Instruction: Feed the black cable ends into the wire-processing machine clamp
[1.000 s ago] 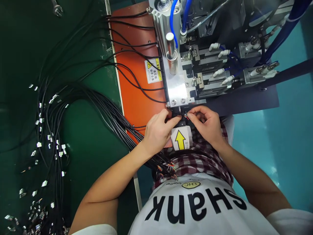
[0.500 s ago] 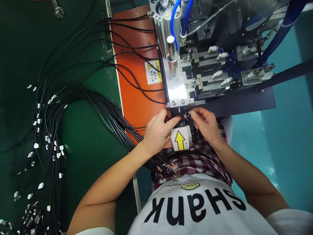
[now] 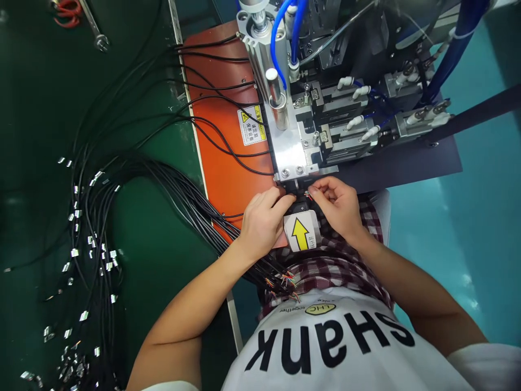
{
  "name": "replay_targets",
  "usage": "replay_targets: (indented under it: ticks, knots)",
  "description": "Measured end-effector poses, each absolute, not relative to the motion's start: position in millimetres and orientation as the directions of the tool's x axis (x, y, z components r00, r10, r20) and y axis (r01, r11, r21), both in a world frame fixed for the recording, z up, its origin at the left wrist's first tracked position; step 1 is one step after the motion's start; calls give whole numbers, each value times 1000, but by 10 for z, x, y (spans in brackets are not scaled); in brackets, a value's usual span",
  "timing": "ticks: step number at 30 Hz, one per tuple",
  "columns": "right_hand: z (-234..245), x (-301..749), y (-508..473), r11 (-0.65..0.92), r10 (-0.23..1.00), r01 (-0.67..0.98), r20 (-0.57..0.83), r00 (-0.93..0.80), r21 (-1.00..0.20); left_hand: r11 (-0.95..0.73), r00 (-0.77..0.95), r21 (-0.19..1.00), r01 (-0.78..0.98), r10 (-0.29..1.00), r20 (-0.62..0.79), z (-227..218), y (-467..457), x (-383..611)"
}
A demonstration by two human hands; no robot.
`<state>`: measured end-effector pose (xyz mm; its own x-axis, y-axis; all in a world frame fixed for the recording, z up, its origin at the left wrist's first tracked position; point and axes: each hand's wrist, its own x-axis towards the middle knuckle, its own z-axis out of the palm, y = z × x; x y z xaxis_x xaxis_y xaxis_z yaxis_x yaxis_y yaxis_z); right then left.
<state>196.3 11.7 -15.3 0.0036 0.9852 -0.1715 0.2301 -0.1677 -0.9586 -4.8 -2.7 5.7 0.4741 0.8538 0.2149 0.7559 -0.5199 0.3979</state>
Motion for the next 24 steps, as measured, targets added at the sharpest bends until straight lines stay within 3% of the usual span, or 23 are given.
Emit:
replay_targets:
  ticks: [5, 8, 12, 15, 17, 19, 24]
  knots:
    - [-257, 1990, 197, -442, 894, -42, -436, -109, -896, -510, 467, 391, 766, 860, 206, 62, -37, -35]
    - [-254, 2036, 191, -502, 861, -114, -484, -155, -857, -514, 465, 388, 765, 858, 220, 72, -39, -29]
    - [-194, 2056, 44, -307, 952, 51, -307, 10, -950, -509, 459, 390, 767, 860, 221, 79, -33, -27]
    - [-153, 2030, -39, -105, 994, 260, -104, 15, -960, -501, 453, 399, 768, 865, 215, 81, -28, -26]
    - [-149, 2020, -30, -42, 999, 324, -47, -7, -945, -495, 449, 407, 768, 868, 210, 82, -26, -26]
    - [-161, 2029, 22, -96, 993, 282, -112, -40, -955, -490, 446, 410, 769, 871, 205, 80, -25, -28]
    - [-210, 2099, 155, -410, 892, 40, -410, -190, -911, -501, 457, 421, 756, 865, 209, 67, -8, -41]
